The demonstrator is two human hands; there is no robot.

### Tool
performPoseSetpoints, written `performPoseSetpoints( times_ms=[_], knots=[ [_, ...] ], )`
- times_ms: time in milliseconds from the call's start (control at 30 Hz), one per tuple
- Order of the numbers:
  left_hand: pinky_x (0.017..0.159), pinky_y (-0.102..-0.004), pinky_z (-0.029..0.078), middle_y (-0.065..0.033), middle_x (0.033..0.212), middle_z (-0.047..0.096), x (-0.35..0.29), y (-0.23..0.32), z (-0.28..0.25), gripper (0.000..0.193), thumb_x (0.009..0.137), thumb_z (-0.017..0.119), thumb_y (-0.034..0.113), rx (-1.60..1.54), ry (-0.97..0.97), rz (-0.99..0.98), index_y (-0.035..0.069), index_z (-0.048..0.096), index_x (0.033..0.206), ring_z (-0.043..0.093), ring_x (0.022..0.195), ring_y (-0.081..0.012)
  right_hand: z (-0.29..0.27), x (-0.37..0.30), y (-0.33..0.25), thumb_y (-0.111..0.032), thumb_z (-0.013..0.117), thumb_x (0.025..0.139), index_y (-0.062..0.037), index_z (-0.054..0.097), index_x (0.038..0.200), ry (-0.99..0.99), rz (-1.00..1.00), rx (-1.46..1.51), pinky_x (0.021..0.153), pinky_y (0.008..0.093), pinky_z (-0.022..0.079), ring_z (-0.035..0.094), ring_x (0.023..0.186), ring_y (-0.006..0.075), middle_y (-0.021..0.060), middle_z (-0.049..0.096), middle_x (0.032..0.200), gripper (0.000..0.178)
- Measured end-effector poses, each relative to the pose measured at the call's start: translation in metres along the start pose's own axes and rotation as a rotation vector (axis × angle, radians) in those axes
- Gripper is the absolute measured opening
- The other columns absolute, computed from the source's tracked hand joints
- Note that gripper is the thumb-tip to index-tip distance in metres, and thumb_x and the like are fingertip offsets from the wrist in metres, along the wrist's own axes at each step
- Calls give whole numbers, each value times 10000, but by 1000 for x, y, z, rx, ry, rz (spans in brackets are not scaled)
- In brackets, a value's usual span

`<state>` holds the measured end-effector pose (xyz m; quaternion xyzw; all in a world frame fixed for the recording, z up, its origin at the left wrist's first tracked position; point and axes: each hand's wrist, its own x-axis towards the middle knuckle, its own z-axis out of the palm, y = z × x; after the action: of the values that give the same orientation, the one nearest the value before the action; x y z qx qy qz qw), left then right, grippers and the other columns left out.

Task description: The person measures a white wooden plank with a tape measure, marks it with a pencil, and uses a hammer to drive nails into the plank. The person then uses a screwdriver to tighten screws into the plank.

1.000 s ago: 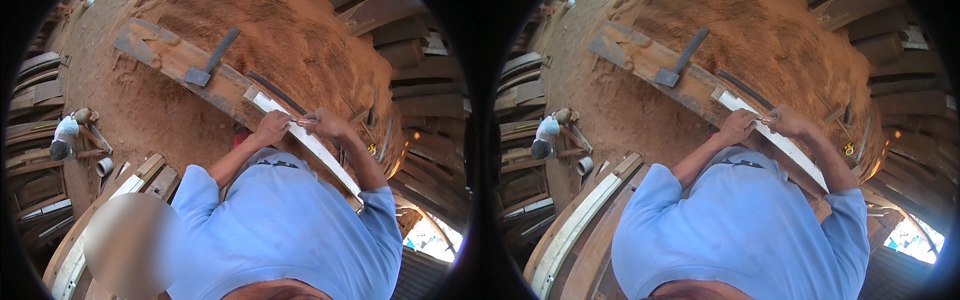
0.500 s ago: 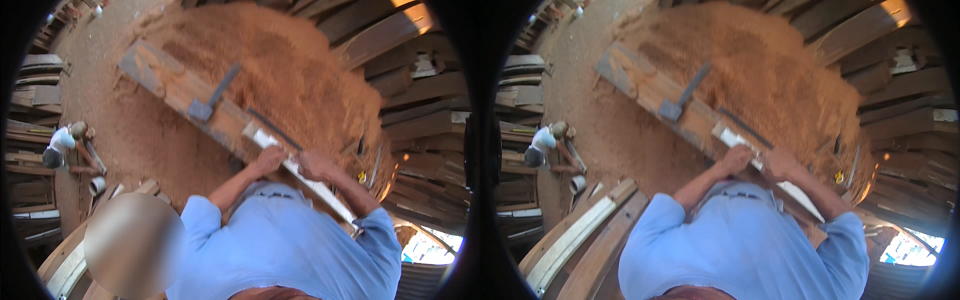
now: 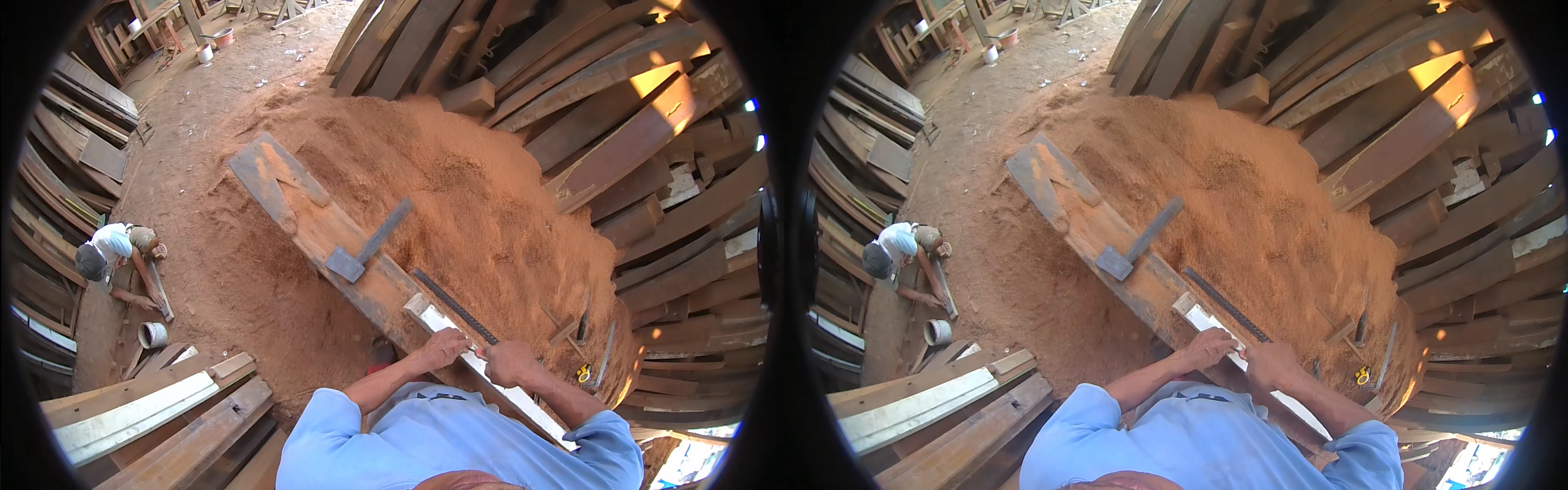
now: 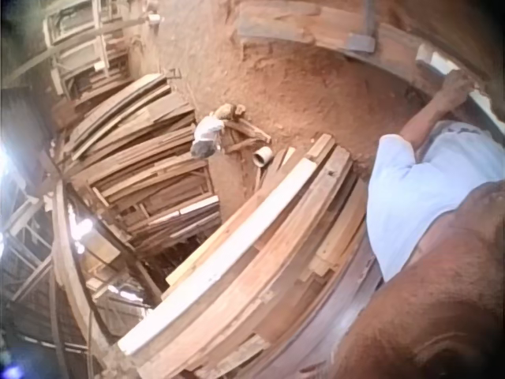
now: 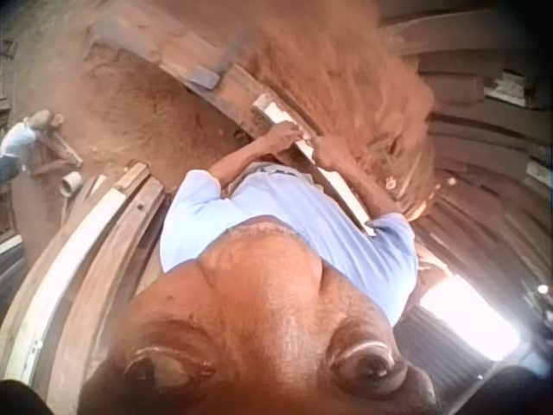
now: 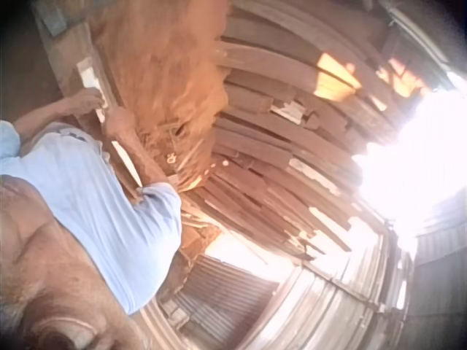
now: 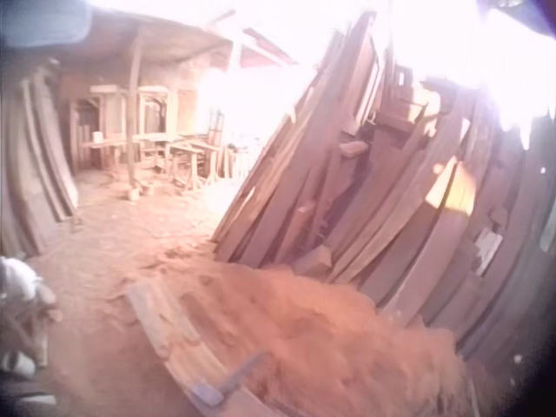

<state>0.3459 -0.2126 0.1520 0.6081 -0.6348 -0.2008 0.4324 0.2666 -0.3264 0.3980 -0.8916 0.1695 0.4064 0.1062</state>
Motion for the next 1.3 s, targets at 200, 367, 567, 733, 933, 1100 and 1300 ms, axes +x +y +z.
performPoseSetpoints(
  times_ms=[200, 367, 567, 733, 933, 1100, 1300],
  knots=[
    [840, -464, 527, -136, 966, 701, -3, -23, 16, 220, 832, 639, 129, -79, 39, 117, 84, 679, 1043, 667, 949, -345, 6, 9, 5, -196, 581, 852, -120, 736, 1100, 96, -52, -142, 752, 492, 555, 717, 930, 369, 192, 734, 970, 302],
    [967, -465, 449, -153, 968, 651, 1, -39, -7, 171, 774, 678, 160, 200, 25, 154, 56, 693, 910, 609, 1008, -347, 11, 21, 9, -226, 642, 841, -160, 742, 1108, 49, 14, -74, 769, 490, 545, 710, 932, 368, 188, 734, 989, 292],
    [980, -454, 446, -130, 1125, 665, -3, -39, -9, 188, 817, 698, 82, 81, 52, 96, 49, 683, 1002, 575, 1080, -359, 2, 18, 28, -401, 698, 922, 100, 655, 1155, 101, 115, 767, 749, 457, 539, 707, 844, 279, 179, 746, 1005, 555],
    [1007, -475, 430, -134, 1192, 637, 0, -11, -23, 343, 810, 717, 86, 74, 72, -8, 64, 650, 1145, 550, 1143, -370, 4, 22, 37, -366, 688, 924, 60, 710, 1060, -131, 154, 741, 762, 455, 530, 697, 826, 272, 213, 742, 969, 448],
    [1024, -483, 419, -131, 1249, 608, -12, -16, -15, 413, 792, 737, 78, 52, 161, -127, 77, 631, 1191, 528, 1176, -380, 7, 14, 5, -158, 573, 858, 64, 705, 975, 9, 77, 388, 801, 509, 514, 673, 844, 465, 305, 679, 853, 284],
    [997, -480, 437, -129, 1174, 639, -8, -16, -15, 385, 790, 738, 74, -3, 161, -53, 84, 652, 1165, 564, 1133, -362, 14, 6, -2, -112, 556, 774, 39, 683, 996, 89, 20, 219, 805, 533, 513, 655, 853, 467, 302, 679, 884, 297],
    [862, -431, 503, -133, 937, 696, 7, -9, -11, 133, 828, 708, 86, -63, -64, 9, 57, 711, 957, 617, 971, -349, 21, 21, 10, -176, 611, 880, 3, 666, 1209, 8, 58, 437, 734, 463, 549, 699, 786, 340, 228, 696, 891, 379]
  ],
)
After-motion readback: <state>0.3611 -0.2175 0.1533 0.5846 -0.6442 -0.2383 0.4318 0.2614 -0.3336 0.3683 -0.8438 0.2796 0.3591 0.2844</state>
